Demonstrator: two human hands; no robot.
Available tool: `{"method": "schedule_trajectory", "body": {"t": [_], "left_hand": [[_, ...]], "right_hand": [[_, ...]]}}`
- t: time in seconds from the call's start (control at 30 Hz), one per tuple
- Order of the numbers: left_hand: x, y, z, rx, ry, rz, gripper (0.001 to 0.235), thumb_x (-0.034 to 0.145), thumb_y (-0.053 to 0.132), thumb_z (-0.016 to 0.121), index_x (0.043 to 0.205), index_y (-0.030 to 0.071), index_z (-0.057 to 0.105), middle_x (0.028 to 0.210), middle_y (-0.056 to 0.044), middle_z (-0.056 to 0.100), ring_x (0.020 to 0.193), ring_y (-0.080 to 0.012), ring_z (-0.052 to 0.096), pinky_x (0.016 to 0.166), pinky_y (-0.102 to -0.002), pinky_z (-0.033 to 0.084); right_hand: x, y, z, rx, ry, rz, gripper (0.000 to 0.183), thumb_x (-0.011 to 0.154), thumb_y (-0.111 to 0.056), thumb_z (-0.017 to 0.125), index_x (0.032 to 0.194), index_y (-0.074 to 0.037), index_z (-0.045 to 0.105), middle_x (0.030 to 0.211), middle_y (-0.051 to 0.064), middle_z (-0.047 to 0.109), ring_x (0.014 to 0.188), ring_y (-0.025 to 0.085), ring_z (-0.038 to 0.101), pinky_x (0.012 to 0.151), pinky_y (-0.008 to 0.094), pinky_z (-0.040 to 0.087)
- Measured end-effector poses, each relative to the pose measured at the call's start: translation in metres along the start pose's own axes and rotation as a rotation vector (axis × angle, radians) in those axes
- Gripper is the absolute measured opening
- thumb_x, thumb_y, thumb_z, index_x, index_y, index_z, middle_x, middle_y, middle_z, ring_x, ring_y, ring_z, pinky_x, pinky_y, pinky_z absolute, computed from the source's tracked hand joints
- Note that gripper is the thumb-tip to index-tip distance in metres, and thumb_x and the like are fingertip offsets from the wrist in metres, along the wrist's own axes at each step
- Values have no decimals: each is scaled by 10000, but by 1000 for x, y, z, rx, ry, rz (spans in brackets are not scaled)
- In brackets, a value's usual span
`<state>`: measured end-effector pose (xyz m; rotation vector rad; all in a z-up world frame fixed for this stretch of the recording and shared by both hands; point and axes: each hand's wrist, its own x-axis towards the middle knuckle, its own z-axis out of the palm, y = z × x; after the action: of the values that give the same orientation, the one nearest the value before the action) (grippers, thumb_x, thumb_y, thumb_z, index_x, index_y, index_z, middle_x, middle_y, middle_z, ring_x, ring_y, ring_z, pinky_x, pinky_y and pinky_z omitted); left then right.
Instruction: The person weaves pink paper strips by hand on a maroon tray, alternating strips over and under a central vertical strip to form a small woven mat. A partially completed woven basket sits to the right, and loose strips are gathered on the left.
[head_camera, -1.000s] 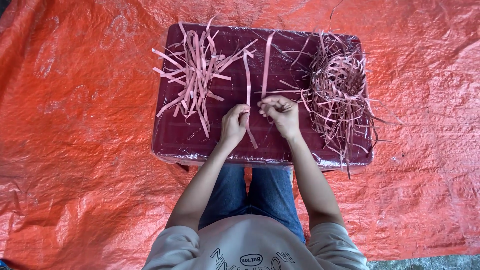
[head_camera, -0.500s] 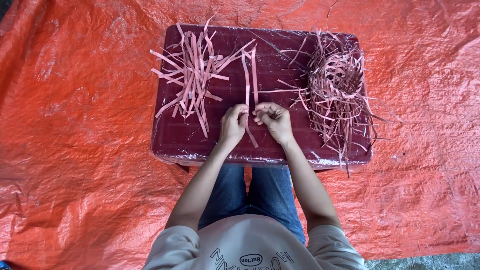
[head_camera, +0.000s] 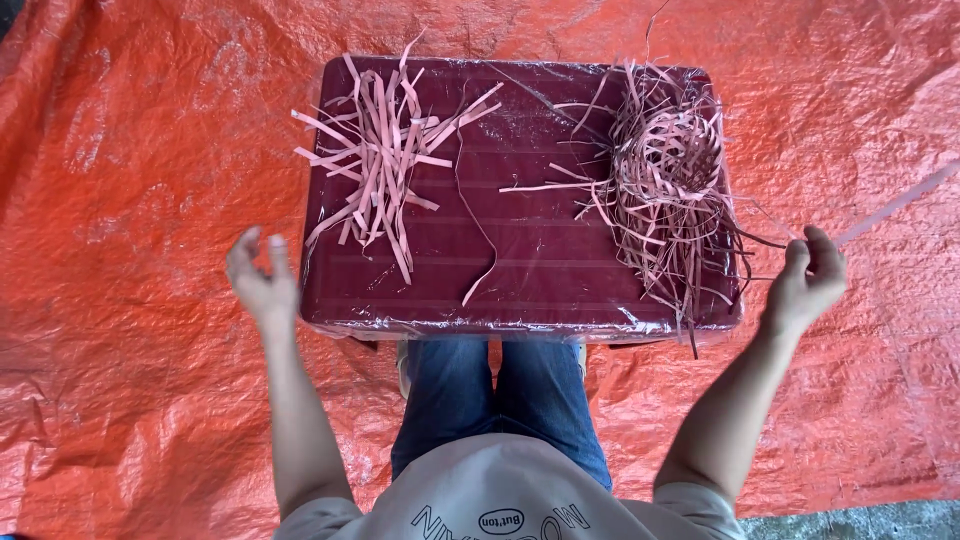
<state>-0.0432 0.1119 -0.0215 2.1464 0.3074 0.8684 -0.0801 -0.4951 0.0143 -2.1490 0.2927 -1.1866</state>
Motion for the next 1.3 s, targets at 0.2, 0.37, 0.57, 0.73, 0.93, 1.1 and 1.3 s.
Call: {"method": "schedule_trajectory", "body": {"t": [0.2, 0.37, 0.57, 0.73, 0.93, 1.1, 1.3], "left_hand": [[-10, 29, -19, -363, -633, -998, 751, 747, 609, 297, 1266, 85, 435, 1268, -123, 480, 1183, -229, 462, 1005, -376, 365], [-17, 41, -26, -451, -616, -1063, 629, 801, 553, 384, 1260, 128, 449, 1184, -102, 559, 981, -199, 582, 710, -274, 469], [-45, -11, -27, -673, -477, -896, 442, 869, 439, 584, 910, -1, 575, 694, -191, 560, 529, -270, 618, 436, -402, 535], [-58, 27, -56, -678, -402, -905, 438, 852, 413, 617, 906, -19, 570, 696, -167, 560, 528, -263, 611, 461, -402, 543], [-90, 11, -82, -652, -346, -921, 407, 862, 381, 618, 897, -23, 578, 697, -181, 566, 523, -276, 605, 451, -415, 535], [-99, -13, -83, -659, -375, -895, 402, 875, 380, 597, 963, -12, 574, 702, -175, 569, 528, -269, 611, 443, -392, 535], [-49, 74, -97, -79, -652, -842, 759, 716, 555, 374, 1356, 156, 290, 1440, -65, 242, 1329, -243, 224, 1063, -431, 218]], "right_hand": [[-18, 36, -1, -112, -490, 888, 433, 945, -348, 469, 1182, 13, 499, 1140, 152, 553, 923, 239, 568, 796, 344, 495], [-29, 46, 10, -11, -473, 1004, 380, 948, -435, 421, 947, -74, 538, 836, 29, 526, 761, 159, 515, 681, 322, 435], [-49, 66, -2, 68, -376, 788, 490, 984, -466, 527, 880, 5, 610, 664, 155, 483, 656, 217, 540, 676, 397, 471], [-67, 87, -15, 56, -393, 789, 459, 978, -456, 542, 834, -27, 618, 714, 154, 504, 720, 193, 537, 647, 361, 462], [-80, 44, -30, 51, -386, 784, 433, 960, -430, 555, 816, -29, 630, 687, 149, 511, 679, 203, 532, 598, 378, 439], [-100, 99, -36, 72, -383, 761, 418, 983, -399, 542, 828, -20, 624, 661, 139, 506, 653, 200, 513, 537, 353, 434], [-52, -30, -48, -99, -539, 864, 539, 914, -466, 371, 1203, -26, 483, 1256, 189, 460, 1194, 354, 389, 987, 537, 282]]}}
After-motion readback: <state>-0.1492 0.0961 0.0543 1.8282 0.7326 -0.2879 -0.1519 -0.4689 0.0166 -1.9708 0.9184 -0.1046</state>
